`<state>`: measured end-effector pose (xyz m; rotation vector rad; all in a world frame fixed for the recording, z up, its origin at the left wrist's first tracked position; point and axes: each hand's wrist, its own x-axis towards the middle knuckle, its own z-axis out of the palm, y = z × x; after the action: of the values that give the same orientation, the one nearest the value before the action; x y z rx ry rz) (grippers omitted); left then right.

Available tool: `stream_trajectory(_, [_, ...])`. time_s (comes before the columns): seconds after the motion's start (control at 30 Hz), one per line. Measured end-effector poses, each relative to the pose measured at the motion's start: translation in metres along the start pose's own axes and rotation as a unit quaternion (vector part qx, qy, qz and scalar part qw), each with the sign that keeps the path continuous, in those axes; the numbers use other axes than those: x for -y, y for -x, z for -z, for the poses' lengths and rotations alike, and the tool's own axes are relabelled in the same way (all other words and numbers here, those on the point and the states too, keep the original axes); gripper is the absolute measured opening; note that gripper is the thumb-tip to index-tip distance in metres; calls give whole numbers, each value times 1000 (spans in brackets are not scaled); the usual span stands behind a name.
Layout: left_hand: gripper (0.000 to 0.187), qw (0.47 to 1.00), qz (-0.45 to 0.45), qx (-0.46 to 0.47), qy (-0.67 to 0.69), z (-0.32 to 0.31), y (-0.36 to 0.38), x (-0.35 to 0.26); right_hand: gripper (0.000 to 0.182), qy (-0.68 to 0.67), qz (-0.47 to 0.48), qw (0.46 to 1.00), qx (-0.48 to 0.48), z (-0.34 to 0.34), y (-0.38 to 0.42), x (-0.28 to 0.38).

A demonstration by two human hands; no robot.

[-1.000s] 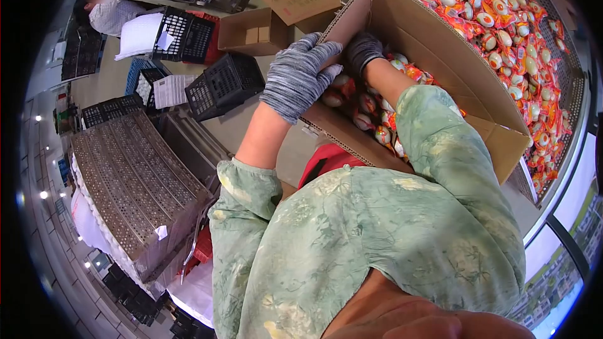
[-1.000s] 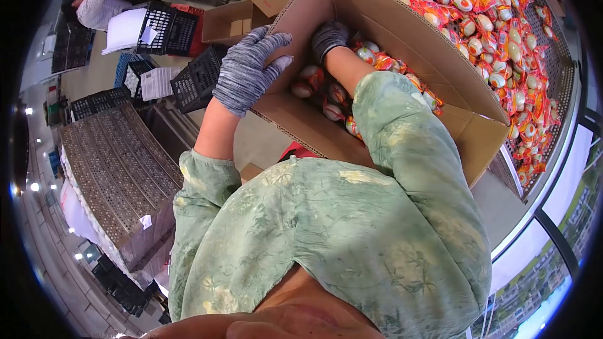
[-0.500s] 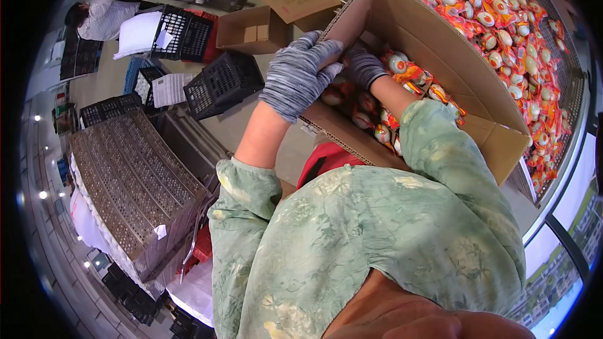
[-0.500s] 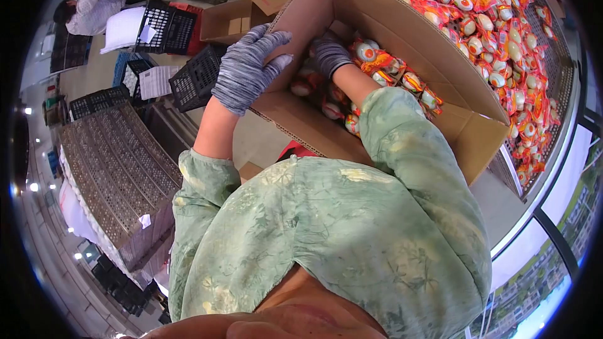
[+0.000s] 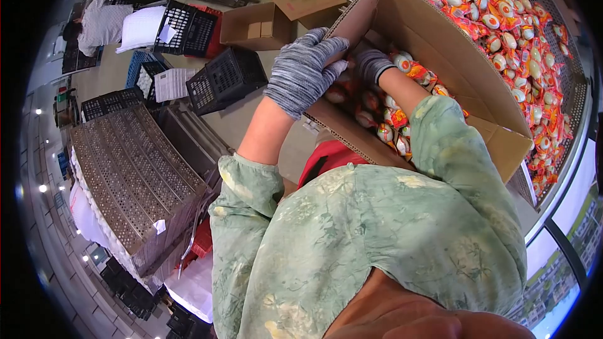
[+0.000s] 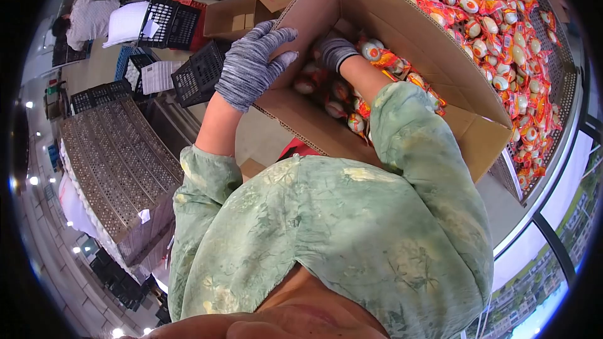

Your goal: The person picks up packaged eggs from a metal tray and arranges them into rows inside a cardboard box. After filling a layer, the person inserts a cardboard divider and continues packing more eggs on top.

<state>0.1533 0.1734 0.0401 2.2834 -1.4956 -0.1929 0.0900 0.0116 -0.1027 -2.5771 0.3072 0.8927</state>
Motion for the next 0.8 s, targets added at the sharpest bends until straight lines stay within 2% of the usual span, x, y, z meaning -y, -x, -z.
stream_trajectory(0.1, [36,1000,-6,-7,-5,0,0,2,53,-109,35,989,-94,-17,-12,-32])
stream_trajectory(0.2, [37,1000,-2,-3,1,0,1,2,55,-138,-32,987,-70,-28,-24,-42])
stream_trajectory(0.3, [37,1000,0,0,10,-1,0,1,44,-22,20,988,-150,-47,-47,-31])
stream_trajectory(0.4, [37,1000,9,-2,4,4,0,-1,40,-40,-15,960,-278,-79,-72,-27])
stream_trajectory(0.5, [37,1000,8,0,6,4,1,-1,39,-77,113,943,-304,-70,-67,-41])
stream_trajectory(0.6, [37,1000,-2,4,12,-1,0,1,39,-79,118,947,-289,-44,-29,-27])
stream_trajectory(0.7, [37,1000,4,8,-4,0,-1,2,41,-59,54,952,-296,-93,-107,-40])
stream_trajectory(0.8, [36,1000,2,1,-17,0,-1,2,42,-76,59,929,-358,-80,-90,-27])
